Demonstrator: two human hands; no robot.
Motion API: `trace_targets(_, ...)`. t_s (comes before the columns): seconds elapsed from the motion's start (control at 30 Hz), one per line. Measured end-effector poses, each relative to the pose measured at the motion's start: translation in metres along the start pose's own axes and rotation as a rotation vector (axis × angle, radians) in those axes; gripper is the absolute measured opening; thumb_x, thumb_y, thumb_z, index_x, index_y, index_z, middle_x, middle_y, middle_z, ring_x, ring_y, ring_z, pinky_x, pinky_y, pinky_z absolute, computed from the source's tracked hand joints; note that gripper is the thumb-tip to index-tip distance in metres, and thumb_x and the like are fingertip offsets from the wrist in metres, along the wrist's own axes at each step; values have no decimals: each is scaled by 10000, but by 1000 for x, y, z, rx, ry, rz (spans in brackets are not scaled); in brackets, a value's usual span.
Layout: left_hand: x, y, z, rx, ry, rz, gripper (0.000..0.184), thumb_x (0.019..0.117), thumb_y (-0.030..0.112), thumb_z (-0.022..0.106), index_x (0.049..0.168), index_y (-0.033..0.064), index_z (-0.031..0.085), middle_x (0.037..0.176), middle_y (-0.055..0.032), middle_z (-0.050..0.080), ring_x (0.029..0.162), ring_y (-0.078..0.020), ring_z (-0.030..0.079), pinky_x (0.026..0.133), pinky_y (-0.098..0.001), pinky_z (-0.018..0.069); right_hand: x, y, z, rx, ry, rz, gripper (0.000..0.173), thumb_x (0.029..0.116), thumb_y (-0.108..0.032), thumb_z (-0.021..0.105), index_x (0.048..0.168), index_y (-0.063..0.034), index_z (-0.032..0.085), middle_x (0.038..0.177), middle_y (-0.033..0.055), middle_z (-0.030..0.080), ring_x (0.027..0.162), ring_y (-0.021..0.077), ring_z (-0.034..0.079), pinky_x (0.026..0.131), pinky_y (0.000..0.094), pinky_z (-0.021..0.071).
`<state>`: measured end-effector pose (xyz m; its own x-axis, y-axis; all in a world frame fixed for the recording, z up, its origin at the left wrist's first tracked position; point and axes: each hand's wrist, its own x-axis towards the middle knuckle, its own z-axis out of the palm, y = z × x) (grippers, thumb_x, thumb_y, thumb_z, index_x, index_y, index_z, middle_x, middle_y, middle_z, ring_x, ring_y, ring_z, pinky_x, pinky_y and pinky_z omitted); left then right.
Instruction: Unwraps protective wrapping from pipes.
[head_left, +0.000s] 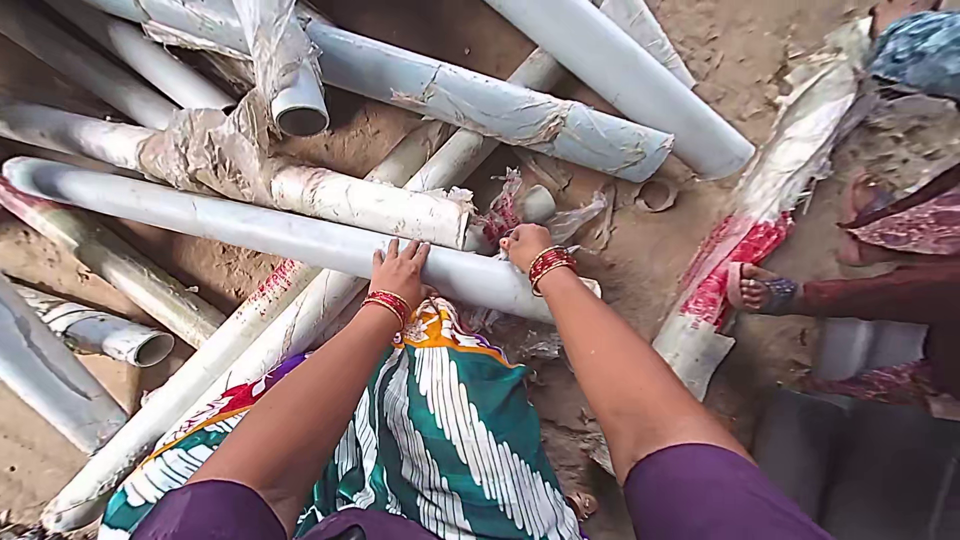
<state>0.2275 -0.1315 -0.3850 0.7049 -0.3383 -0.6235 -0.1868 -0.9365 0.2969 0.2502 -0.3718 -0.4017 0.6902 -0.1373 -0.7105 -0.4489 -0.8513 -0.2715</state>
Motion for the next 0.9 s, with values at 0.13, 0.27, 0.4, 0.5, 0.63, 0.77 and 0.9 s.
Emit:
trace_targets(0.13,-1,3,3,6,17,-14,822,920,396,770,1599,137,386,1664,-134,339,1547,-446,230,1175,-723,214,-1,4,2,130,129,45,352,1054,-223,571,1166,94,677,1221,319,659,1219,466,608,1042,627,445)
trace_targets(0.27,-9,-3,10,-1,64,19,760,948,347,744,1591,133,401,1654,-139,357,1545,-452,235,1151,-751,214,-7,5,0,255,282,132,362,1074,-221,535,1190,96,668,1230,318,657,1228,445,608,1064,589,437)
trace_targets(0.4,-29,-21,34,13,193,102,725,934,228,739,1576,108,424,1631,-181,383,1521,-479,277,1108,-767,270,6,49,-48,514,525,327,464,1107,-292,449,1287,103,614,1343,313,599,1294,400,565,1095,548,410)
trace_targets(0.5,-37,-28,46,4,339,165,683,884,155,776,1504,42,514,1549,-245,473,1447,-520,387,1094,-721,342,-6,67,-86,386,335,99,353,1064,-222,570,1217,90,633,1216,297,627,1135,377,593,998,568,432)
trace_targets(0.63,-34,-34,57,-42,460,204,727,783,62,807,1463,24,553,1514,-250,512,1421,-532,419,1112,-698,345,-33,23,-66,102,30,-188,250,987,-51,649,1212,57,658,1224,289,655,1167,425,622,1008,614,449)
trace_targets(0.77,-32,-33,48,-82,413,179,757,763,58,826,1470,55,556,1529,-232,502,1443,-513,397,1143,-689,310,-29,-19,-1,159,-102,-321,272,1053,-182,592,1150,35,725,1146,235,710,1112,356,665,1007,555,471)
trace_targets(0.9,-31,-35,45,-85,404,181,757,770,58,826,1476,65,554,1526,-235,504,1440,-518,399,1139,-690,317,-23,-37,26,180,-73,-295,216,975,-176,704,1014,28,761,1013,219,730,1004,353,683,938,568,499)
